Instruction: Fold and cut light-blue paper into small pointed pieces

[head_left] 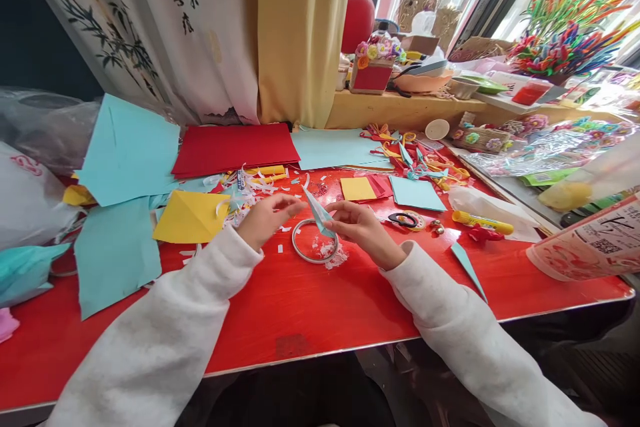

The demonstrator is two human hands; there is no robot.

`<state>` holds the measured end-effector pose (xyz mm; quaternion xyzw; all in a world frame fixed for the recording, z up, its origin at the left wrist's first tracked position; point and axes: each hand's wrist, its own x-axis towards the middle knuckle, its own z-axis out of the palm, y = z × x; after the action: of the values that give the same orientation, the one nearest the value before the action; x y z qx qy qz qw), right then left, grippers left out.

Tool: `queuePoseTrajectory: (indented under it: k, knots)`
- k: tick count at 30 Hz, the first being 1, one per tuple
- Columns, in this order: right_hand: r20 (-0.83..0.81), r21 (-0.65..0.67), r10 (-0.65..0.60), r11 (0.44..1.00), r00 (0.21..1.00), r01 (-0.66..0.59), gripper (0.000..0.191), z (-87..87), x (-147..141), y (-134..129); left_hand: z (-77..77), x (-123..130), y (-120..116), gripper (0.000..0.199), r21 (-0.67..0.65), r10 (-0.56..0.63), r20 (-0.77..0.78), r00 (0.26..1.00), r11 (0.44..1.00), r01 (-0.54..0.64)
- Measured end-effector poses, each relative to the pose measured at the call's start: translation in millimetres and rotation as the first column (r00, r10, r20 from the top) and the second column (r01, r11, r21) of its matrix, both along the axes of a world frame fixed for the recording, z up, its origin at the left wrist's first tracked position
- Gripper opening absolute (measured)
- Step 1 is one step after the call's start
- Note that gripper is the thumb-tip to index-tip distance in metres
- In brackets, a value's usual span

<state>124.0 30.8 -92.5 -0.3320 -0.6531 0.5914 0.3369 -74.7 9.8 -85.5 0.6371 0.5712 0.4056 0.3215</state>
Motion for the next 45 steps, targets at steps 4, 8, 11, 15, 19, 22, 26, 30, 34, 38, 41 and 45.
queuePoseTrajectory:
  k: [4, 8, 11, 15, 19, 22, 26, 30, 34, 38, 41, 45]
  knots:
    - [0.019, -0.019, 0.082, 0.997, 0.996, -0.081, 0.031, 0.8, -4, -5, -2.8, 22, -6, 0.033, -0.104, -0.033, 0.257, 0.966, 0.993, 0.062]
    - [0.095, -0.083, 0.162, 0.984, 0.982, -0.155, 0.031, 3.7, -3, -6, -2.9, 22, -7, 0.034, -0.100, 0.061, 0.352, 0.934, 0.995, -0.027]
    - [0.137, -0.093, 0.200, 0.978, 0.970, -0.189, 0.028, 4.1, -2, -6, -4.8, 21, -6, 0.037, -0.101, 0.081, 0.382, 0.921, 0.994, -0.046]
    - [0.110, -0.077, 0.143, 0.988, 0.984, -0.135, 0.026, 2.1, -2, -5, -6.6, 20, -5, 0.042, -0.112, 0.011, 0.338, 0.941, 0.993, 0.028]
    - [0.062, -0.095, 0.092, 0.992, 0.994, -0.086, 0.025, 1.4, -1, -3, -3.5, 4, -3, 0.041, -0.016, 0.156, 0.111, 0.982, 0.988, -0.155]
    - [0.052, -0.113, 0.071, 0.992, 0.996, -0.064, 0.025, 0.9, 0, -2, -1.2, -13, 0, 0.028, 0.065, 0.244, -0.033, 0.969, 0.968, -0.242]
    - [0.039, -0.097, 0.059, 0.994, 0.997, -0.055, 0.024, -0.6, 1, -1, -2.4, -28, 6, 0.021, 0.078, 0.263, -0.131, 0.956, 0.964, -0.254]
    - [0.041, -0.077, 0.018, 0.997, 0.999, -0.015, 0.023, -2.8, 3, 1, -4.6, -30, 7, 0.019, 0.069, 0.227, -0.172, 0.958, 0.973, -0.219]
    - [0.059, -0.071, 0.034, 0.997, 0.998, -0.030, 0.024, -5.7, 3, 4, -3.0, -29, 6, 0.014, 0.070, 0.168, -0.254, 0.952, 0.985, -0.156]
    - [0.097, -0.040, 0.033, 0.999, 0.995, -0.029, 0.027, -7.6, 4, 5, -1.3, -28, 4, 0.013, 0.063, 0.111, -0.334, 0.936, 0.993, -0.096]
    - [0.123, -0.015, 0.024, 1.000, 0.992, -0.022, 0.030, -9.0, 5, 6, -1.9, -27, 4, 0.012, 0.084, 0.091, -0.394, 0.915, 0.995, -0.063]
    - [0.163, 0.026, 0.000, 1.000, 0.987, -0.004, 0.033, -11.1, 5, 7, -2.7, -33, 7, 0.024, 0.109, 0.047, -0.521, 0.852, 0.994, 0.011]
